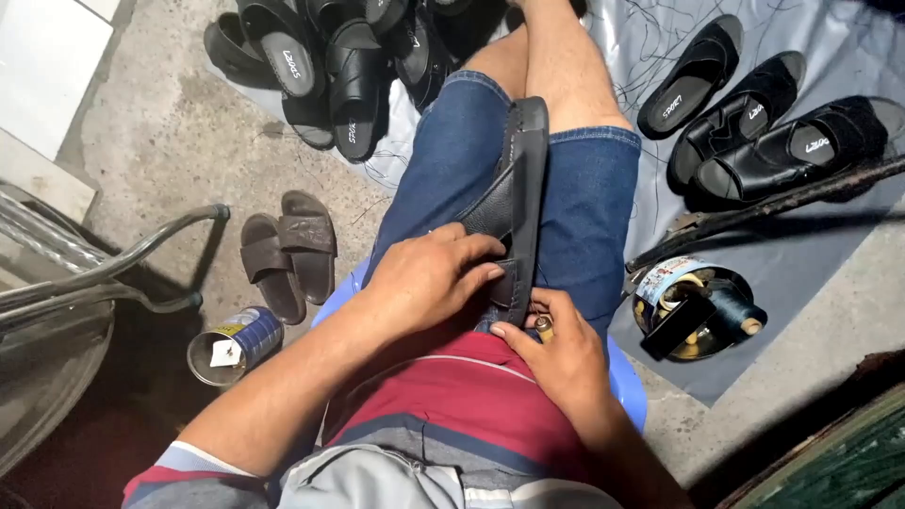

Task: Hand-stitching the sole of a black sandal to repair it using a needle and thread.

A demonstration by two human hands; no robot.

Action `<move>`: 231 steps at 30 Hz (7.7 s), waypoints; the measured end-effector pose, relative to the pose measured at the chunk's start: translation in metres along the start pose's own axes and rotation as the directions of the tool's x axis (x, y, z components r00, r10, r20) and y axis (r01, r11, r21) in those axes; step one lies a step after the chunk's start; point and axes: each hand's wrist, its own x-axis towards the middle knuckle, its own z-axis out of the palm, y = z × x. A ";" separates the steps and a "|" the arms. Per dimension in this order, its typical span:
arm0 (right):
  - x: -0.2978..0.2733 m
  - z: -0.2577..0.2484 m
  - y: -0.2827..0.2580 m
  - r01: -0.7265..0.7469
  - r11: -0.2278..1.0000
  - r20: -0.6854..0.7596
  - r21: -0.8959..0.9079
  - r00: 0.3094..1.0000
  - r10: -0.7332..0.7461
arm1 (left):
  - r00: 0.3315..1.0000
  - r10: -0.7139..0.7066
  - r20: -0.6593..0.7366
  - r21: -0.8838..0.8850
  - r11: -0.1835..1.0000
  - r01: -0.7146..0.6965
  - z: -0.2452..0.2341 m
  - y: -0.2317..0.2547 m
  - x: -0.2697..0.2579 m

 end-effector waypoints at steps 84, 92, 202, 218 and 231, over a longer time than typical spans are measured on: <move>0.006 -0.022 -0.002 -0.140 0.990 0.160 -0.007 0.977 0.139 | 0.759 -0.192 0.622 0.217 0.974 0.069 -0.026 0.045 0.044; 0.009 -0.020 0.001 -0.098 0.994 0.144 -0.041 0.984 0.103 | 0.358 -0.128 0.925 0.024 0.960 0.280 0.003 0.009 0.084; 0.035 -0.033 0.023 -0.207 0.948 0.371 0.240 0.922 0.108 | 0.430 -0.196 0.881 0.018 0.923 0.385 -0.012 0.019 0.106; 0.032 -0.044 0.012 -0.252 0.909 0.394 0.331 0.913 0.110 | 0.343 -0.112 0.933 -0.087 0.853 0.515 -0.005 0.003 0.107; 0.036 -0.037 0.021 -0.255 0.877 0.414 0.407 0.907 0.072 | 0.186 -0.243 0.952 0.199 0.953 0.226 0.011 0.003 0.119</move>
